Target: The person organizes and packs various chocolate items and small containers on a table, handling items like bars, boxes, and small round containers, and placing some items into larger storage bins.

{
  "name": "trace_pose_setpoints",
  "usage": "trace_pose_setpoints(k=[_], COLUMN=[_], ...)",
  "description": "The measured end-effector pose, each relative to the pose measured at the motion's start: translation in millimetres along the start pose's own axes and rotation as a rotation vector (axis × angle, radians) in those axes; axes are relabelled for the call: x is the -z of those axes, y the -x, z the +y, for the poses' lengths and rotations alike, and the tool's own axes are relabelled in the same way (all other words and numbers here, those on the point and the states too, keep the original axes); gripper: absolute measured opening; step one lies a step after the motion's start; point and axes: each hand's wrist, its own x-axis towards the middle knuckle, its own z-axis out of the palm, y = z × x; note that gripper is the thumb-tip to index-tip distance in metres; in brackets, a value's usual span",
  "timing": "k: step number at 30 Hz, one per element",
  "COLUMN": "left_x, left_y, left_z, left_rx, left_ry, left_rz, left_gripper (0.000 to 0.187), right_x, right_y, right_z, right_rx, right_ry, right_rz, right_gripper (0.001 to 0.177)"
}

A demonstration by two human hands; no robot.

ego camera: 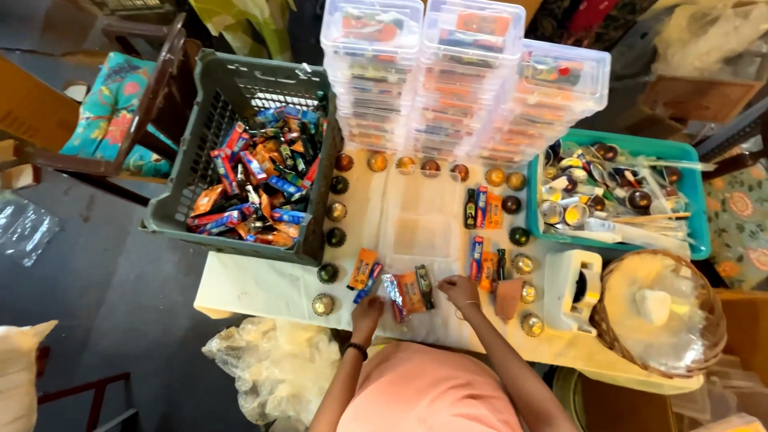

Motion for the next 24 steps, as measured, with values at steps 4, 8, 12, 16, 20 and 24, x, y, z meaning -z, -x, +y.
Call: trace_pose_setpoints(k=[4, 8, 12, 16, 20, 24], left_x=[1, 2, 7, 3, 1, -23], left_y=[6, 7, 14, 33, 54, 52], left_z=[23, 32, 35, 29, 51, 81], left_rx=[-0.004, 0.073, 0.243, 0.251, 0.257, 0.326], left_ry=[0.073, 0.212, 0.312, 0.283, 0.444, 0.706], left_rz=[0.036, -0.008, -0.085, -0.101, -0.169, -0.241], left_gripper=[0.034, 0.026, 0.022, 0.021, 0.022, 0.022], right_x=[-4, -7, -1, 16, 48, 107], right_y=[7, 3, 4, 1, -37, -48], right_z=[-6, -1, 3, 14, 6, -96], right_rx=[-0.072, -0.104, -0.099, -0.122, 0.083, 0.065], right_ry=[-0.055, -0.209, -0.251, -0.166, -0.027, 0.15], right_rz=[-0.053, -0.102, -0.157, -0.172, -0.324, -0.329], right_gripper=[0.029, 0.024, 0.025, 0.025, 0.024, 0.014])
